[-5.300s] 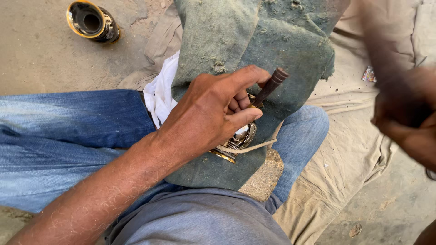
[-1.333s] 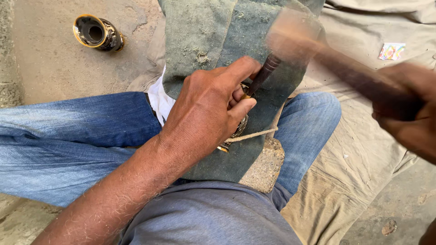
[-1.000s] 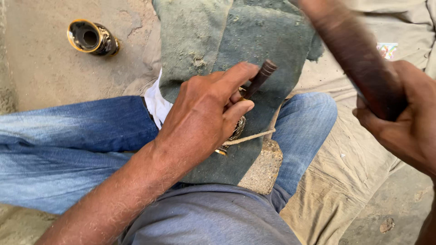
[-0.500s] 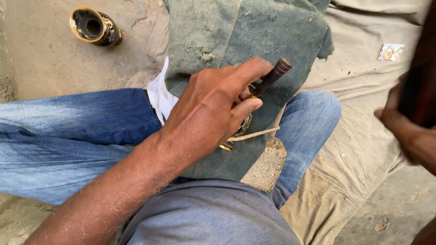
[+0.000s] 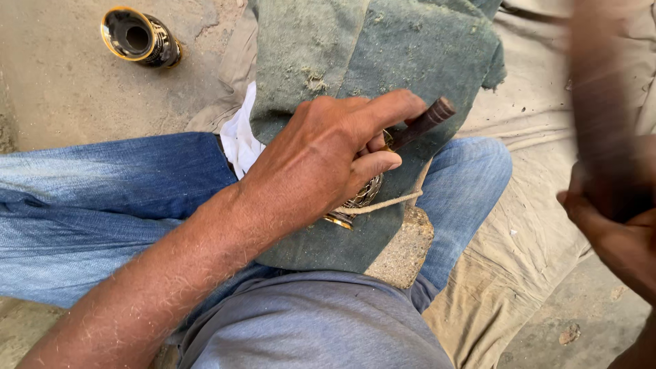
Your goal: The person holds a small silver metal vessel on a cushioned lap and repeatedly strikes a dark cylindrical tool against it with a wooden mallet. The person occasionally rotates the vessel to work different areas. The task continues without a visible final state.
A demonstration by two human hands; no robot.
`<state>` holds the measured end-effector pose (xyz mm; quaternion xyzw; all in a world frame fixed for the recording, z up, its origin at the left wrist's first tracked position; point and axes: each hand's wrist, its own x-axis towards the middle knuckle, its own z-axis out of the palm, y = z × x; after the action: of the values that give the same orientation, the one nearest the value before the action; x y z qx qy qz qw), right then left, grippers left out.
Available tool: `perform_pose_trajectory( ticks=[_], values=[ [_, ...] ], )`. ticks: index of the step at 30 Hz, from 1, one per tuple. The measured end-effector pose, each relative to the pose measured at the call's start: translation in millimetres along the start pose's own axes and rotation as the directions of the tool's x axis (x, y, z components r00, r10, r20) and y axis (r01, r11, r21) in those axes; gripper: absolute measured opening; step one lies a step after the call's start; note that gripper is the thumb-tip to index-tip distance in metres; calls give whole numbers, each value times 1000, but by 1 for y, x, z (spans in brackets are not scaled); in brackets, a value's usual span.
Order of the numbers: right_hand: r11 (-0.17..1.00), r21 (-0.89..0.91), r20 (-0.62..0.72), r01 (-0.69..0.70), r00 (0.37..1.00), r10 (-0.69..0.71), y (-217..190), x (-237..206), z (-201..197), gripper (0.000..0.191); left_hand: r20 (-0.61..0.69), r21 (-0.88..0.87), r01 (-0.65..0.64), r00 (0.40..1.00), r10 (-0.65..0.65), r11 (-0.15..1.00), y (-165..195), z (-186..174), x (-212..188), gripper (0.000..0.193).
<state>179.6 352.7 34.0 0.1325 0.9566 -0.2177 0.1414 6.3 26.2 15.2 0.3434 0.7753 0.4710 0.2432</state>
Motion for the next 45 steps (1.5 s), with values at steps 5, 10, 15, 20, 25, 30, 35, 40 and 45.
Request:
perform_pose_trajectory(
  ticks=[5, 10, 15, 20, 25, 30, 35, 40, 45],
  values=[
    [924, 281, -126, -260, 944, 304, -32, 3, 8, 33, 21, -15, -49, 999, 49, 999, -5, -4, 6, 47],
    [931, 243, -53, -272, 955, 292, -44, -6, 12, 33, 71, -58, -75, 994, 80, 995, -7, -10, 8, 45],
    [978, 123, -34, -170, 984, 176, -46, -10, 13, 39, 154, -68, -21, 988, 32, 997, -12, -14, 14, 45],
    [983, 103, -7, -153, 988, 155, -52, -8, 14, 34, 160, -80, -36, 986, 49, 996, -17, -11, 21, 47],
    [970, 114, -61, -216, 973, 224, -59, -14, 17, 32, 182, -78, -75, 979, 88, 994, -21, -14, 25, 43],
    [946, 146, -119, -289, 944, 306, -67, -18, 22, 31, 231, -124, -45, 970, 73, 991, -22, -16, 30, 44],
    [994, -66, -150, -92, 985, 81, -78, -16, 25, 37, 289, -107, -63, 953, 92, 992, -24, -22, 32, 42],
    [966, 165, -148, -199, 963, 224, -87, -16, 24, 34, 321, -134, -78, 940, 118, 988, -23, -28, 37, 41],
    [816, 487, -128, -310, 899, 418, -80, -21, 24, 30, 381, -121, -61, 919, 103, 991, -21, -32, 44, 48]
  ],
)
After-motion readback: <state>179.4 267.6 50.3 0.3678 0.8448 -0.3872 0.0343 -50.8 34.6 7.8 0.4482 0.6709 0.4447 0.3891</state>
